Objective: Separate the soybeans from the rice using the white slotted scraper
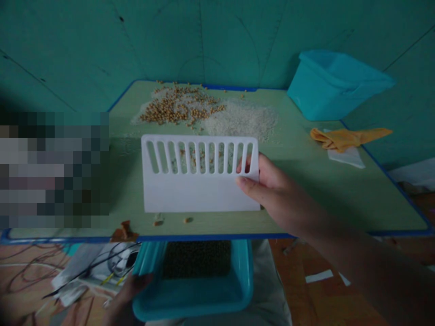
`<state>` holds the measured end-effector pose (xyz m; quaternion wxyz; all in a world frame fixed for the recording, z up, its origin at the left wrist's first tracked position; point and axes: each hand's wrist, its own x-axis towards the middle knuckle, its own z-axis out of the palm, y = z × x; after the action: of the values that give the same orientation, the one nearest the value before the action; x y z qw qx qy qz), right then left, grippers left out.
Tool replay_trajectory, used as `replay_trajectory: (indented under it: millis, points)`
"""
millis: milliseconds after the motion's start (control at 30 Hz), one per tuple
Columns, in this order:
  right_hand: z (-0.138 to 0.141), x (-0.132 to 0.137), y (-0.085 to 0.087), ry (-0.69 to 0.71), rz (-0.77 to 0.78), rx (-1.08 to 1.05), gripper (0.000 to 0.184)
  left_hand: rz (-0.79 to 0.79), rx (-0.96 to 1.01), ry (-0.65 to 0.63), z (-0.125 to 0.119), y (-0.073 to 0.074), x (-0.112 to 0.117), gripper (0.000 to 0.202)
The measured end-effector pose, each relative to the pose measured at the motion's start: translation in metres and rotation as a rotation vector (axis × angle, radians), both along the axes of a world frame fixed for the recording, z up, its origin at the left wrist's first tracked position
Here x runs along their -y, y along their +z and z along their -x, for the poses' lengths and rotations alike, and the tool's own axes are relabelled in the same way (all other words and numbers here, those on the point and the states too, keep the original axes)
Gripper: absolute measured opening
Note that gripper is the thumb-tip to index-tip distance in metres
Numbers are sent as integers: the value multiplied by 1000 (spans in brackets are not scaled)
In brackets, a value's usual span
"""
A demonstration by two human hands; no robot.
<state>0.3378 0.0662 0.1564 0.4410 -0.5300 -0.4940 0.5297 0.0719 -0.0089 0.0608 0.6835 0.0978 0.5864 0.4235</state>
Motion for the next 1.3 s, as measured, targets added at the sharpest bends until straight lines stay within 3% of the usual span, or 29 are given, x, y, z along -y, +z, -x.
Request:
replay_trajectory:
  millis: [200,467,733,933,1033,1167,1300]
  points:
    - [0,5,-1,11,23,12,31,47,-43,4,2,4,1,55]
    - [1,10,-1,36,27,22,43,0,43,-28,3,7,-2,65]
    - [-4,14,-7,56,85,33,50,53,-15,48,6,1,2,62]
    - [-6,21,-5,71,179,-63,47,85,13,9,11,-1,4,66]
    - [-6,17,1,-17,143,-66,45,61,-20,35,12,-2,4,71]
    - [-13,3,10,-220,-51,-38,40,35,-69,58,10,-4,5,67]
    - [-23,-4,13,-268,-82,-26,32,-1,-123,118,8,-3,8,57]
